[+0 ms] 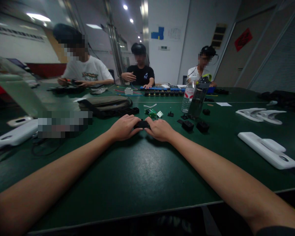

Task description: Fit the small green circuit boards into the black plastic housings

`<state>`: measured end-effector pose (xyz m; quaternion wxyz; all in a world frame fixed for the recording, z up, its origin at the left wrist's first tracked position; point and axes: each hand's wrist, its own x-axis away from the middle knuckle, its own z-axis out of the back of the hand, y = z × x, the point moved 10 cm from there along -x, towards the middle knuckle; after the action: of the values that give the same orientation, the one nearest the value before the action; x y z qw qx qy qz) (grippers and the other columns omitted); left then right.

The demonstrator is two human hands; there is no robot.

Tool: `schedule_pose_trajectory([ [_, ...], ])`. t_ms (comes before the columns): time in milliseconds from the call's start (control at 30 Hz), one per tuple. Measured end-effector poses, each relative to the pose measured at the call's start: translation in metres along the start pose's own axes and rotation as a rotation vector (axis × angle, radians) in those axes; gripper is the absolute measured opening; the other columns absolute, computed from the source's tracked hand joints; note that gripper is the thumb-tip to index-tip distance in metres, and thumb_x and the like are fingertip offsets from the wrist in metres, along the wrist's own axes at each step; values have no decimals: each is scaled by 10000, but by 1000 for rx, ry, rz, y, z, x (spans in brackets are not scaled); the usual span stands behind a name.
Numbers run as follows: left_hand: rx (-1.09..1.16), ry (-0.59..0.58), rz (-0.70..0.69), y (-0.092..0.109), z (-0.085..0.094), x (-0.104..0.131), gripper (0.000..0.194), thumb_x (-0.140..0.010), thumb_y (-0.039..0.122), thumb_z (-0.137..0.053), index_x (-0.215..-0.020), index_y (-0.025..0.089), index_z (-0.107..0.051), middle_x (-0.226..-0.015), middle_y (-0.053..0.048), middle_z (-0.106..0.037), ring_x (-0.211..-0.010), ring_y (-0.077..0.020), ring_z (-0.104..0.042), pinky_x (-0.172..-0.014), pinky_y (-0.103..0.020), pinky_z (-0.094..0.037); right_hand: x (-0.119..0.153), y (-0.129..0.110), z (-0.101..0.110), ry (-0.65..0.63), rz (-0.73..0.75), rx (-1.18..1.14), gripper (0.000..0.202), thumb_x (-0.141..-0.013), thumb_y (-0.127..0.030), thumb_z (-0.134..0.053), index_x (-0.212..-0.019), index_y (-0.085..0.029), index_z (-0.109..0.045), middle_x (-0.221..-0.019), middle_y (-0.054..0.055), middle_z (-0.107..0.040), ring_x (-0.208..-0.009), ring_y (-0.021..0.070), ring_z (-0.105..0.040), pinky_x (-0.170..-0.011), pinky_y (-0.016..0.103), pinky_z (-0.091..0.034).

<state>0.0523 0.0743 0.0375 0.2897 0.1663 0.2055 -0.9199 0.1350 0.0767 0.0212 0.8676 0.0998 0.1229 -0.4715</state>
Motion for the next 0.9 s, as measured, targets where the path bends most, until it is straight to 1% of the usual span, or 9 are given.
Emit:
schedule_pose_trajectory([
  [200, -2, -17, -13, 2, -1, 0, 355, -993, 455, -411, -1026, 147, -583, -893, -106, -665, -849, -246, -613, -766, -360, -419, 0, 0, -3, -51, -16, -9, 310, -996, -388, -435, -1203, -158, -451, -983, 140, -741, -867, 281, -710, -669, 306, -406],
  [467, -13, -57, 0, 4, -3, -2, 358, -994, 466, -407, -1017, 148, -572, -889, -101, -662, -841, -244, -611, -767, -357, -417, 1, -2, -4, -125, -18, 15, 350, -1009, -413, -368, -1219, -137, -418, -1007, 145, -735, -911, 285, -711, -678, 298, -410],
  [700, -16, -69, 0, 5, -3, -2, 347, -989, 458, -424, -1001, 144, -573, -877, -102, -660, -830, -243, -612, -760, -356, -413, 0, -1, -6, -141, -24, 24, 363, -1002, -422, -375, -1218, -132, -420, -1013, 153, -734, -920, 289, -706, -680, 304, -408],
  [900, -20, -70, -9, 6, -4, -3, 340, -985, 454, -433, -1001, 144, -573, -869, -97, -664, -833, -243, -615, -761, -356, -413, -1, 1, -8, -132, -31, 11, 348, -992, -425, -403, -1201, -148, -430, -1024, 139, -736, -909, 271, -704, -681, 296, -399],
])
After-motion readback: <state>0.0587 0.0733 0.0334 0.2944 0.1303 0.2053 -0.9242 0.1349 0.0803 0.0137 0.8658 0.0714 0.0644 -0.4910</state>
